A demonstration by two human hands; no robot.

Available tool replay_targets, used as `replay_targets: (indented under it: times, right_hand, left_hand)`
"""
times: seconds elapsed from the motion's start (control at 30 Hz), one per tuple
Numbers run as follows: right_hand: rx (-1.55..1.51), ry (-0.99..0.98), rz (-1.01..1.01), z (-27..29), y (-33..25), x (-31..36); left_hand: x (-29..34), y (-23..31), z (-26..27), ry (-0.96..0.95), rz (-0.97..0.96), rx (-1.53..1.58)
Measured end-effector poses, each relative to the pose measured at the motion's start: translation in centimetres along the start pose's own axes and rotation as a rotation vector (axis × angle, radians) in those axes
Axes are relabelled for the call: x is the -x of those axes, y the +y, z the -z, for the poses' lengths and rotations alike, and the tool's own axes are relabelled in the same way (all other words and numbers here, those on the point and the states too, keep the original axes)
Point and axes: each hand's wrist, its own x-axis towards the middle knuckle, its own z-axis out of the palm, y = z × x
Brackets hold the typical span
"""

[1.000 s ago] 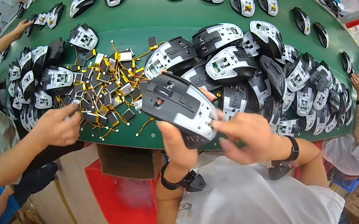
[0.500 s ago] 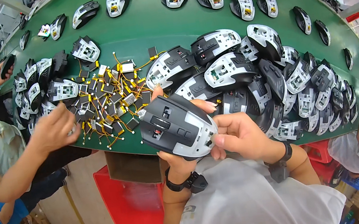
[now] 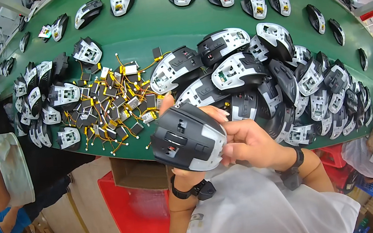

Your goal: The person assembles computer mice by inserting small circuit boards into the mouse shells. They pick up a mouse shell, place a circuit board inside, and then place the completed unit on the table. The process is repeated for multiple units.

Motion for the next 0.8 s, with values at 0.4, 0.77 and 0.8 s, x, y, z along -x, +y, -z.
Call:
replay_targets:
  times: [0.4, 0.77, 0.8]
  right_hand:
    - [-0.055, 0.079, 0.21, 0.8, 0.3, 1.6]
    - [-0.372, 0.061, 0.273, -0.7, -1.1, -0.6]
    - [-0.276, 0.175, 0.276, -1.4, -1.1, -0.5]
  left_hand:
    - [-0.9, -1.5, 3.1, -0.045, 0.039, 0.098]
    - [-0.8, -1.8, 2.7, -0.064, 0.113, 0.28]
    - [-0.9, -1.7, 2.7, -0.078, 0.106, 0.276]
